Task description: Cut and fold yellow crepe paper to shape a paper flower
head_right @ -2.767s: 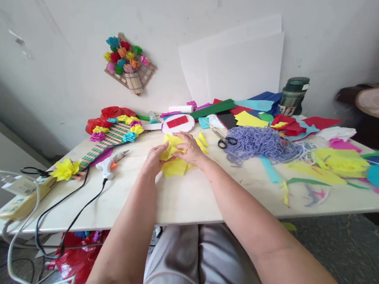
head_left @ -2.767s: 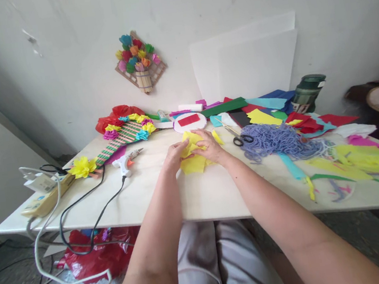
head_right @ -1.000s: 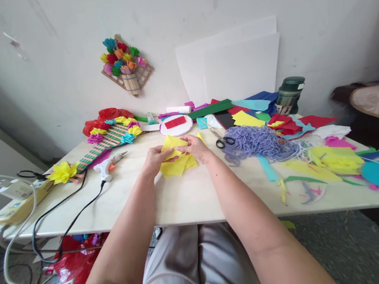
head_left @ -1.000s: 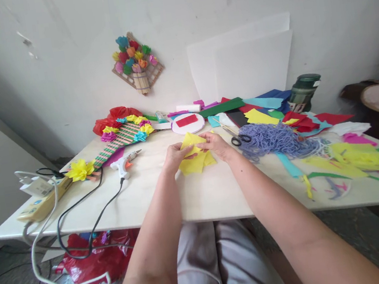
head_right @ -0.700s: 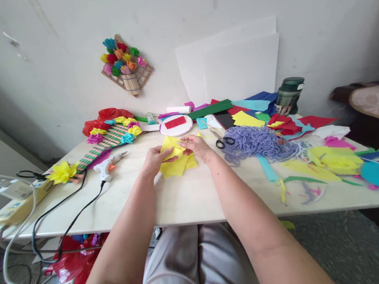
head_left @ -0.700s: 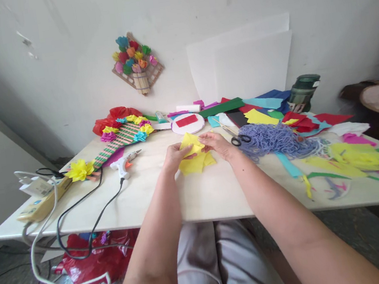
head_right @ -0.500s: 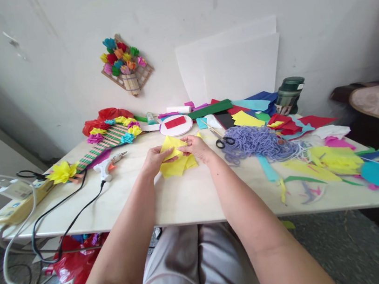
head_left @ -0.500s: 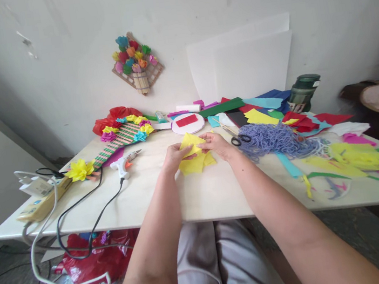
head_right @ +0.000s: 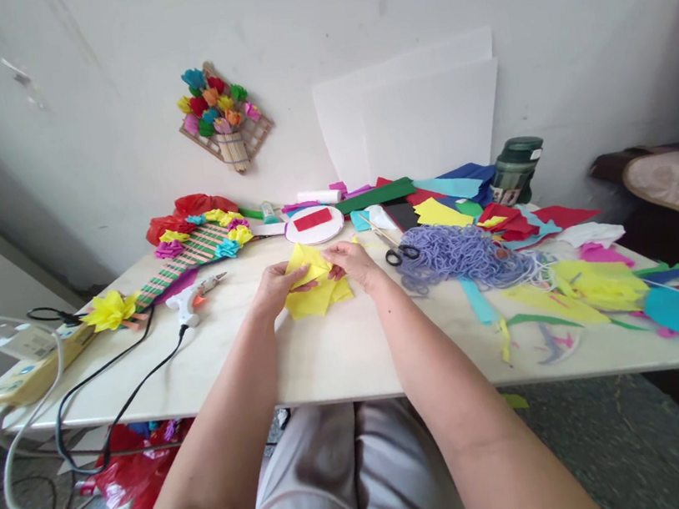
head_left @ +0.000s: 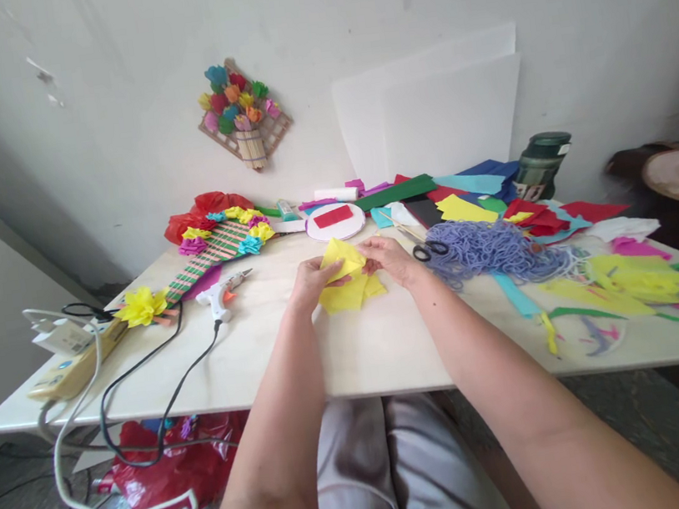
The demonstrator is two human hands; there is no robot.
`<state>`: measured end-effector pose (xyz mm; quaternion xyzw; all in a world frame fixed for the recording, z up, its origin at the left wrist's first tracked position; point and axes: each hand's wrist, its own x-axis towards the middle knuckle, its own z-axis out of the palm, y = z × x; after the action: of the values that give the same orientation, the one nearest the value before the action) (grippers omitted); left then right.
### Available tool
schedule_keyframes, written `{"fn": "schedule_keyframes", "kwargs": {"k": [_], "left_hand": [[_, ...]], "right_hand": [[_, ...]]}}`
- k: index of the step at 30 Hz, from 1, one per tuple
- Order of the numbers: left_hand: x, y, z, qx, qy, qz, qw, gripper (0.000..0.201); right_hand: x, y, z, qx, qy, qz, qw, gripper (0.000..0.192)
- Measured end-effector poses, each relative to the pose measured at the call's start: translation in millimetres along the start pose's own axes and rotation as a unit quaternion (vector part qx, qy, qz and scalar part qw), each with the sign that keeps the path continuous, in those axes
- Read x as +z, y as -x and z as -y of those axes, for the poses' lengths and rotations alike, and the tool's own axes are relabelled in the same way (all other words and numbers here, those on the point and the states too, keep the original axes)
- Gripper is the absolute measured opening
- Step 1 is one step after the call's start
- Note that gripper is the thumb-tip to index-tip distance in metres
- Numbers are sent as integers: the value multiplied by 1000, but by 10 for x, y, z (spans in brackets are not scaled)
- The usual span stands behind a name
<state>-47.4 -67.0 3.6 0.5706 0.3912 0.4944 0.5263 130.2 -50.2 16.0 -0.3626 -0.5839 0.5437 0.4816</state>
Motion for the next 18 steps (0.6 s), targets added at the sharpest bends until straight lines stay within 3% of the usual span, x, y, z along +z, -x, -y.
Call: {"fn": "schedule_keyframes", "kwargs": {"k": [9,18], "left_hand": [[-3,3,4,0,-10,7,1000,39],[56,53,-69,-3,-49,29,998,38]], "right_hand": [[51,28,38,-6,40,-18,999,20],[7,24,-12,4,86,60,994,24]]}}
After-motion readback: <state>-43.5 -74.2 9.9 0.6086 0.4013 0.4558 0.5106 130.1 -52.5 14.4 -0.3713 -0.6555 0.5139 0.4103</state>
